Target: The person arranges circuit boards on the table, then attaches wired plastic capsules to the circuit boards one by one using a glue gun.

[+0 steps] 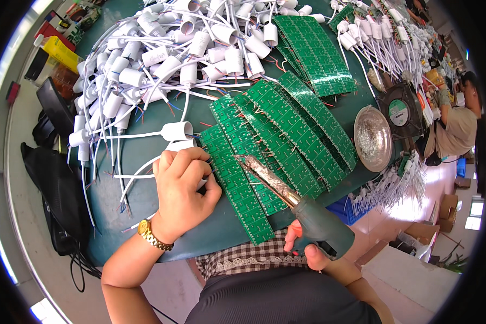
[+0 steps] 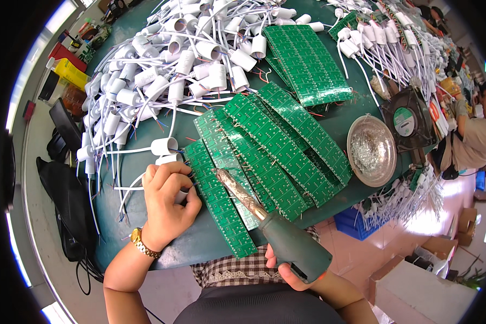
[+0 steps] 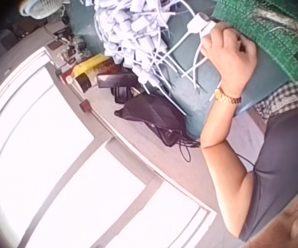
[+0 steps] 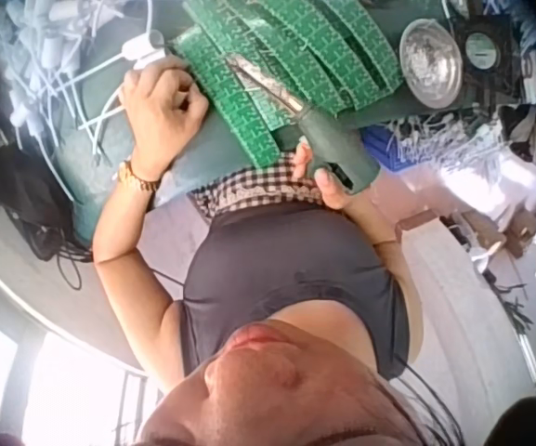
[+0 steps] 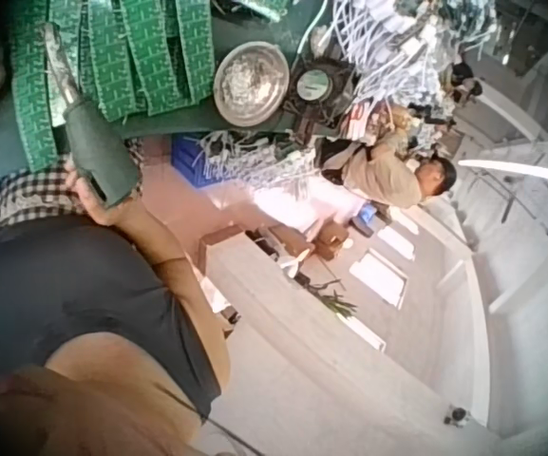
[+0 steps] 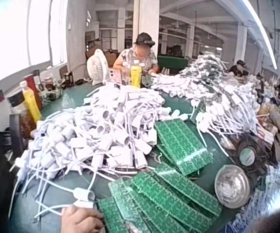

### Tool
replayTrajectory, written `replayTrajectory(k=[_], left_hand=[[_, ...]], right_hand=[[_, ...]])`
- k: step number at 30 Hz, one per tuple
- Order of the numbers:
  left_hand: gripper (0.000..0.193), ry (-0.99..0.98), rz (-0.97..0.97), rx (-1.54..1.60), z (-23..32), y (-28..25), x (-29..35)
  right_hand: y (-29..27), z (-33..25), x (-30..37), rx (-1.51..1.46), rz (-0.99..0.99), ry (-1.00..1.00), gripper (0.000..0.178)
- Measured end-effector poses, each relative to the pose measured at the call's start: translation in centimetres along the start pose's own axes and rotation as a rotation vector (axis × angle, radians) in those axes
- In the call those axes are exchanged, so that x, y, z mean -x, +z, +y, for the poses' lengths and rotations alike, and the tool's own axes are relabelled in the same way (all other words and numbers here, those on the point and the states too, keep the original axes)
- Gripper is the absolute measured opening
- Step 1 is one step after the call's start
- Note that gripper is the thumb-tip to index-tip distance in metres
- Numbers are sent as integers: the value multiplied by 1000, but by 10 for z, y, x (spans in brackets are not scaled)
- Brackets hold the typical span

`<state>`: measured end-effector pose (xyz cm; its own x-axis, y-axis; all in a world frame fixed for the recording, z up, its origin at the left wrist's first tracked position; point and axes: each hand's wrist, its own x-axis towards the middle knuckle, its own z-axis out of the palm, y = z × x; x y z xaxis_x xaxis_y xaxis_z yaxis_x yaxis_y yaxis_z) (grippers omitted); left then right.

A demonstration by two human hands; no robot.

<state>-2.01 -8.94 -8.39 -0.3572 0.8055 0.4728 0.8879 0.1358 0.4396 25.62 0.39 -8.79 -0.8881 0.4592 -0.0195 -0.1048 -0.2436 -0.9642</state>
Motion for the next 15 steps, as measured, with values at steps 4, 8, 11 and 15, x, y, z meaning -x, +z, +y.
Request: replayTrajectory(k=[4,8,11,15], left_hand=[[22,14,11,-10,0,0,0],[23,17,18,12,-1,0,0],[23,33,10,49,-4,-1,1],[20,60,-77,100,-5,-11,-1]], right_hand=[[-4,2,1,0,4,31,34],[-3,2,1,-17,28,24,31],[-5,9,8,172,-20,14,52],[2,21,16,256,19,-53,44]])
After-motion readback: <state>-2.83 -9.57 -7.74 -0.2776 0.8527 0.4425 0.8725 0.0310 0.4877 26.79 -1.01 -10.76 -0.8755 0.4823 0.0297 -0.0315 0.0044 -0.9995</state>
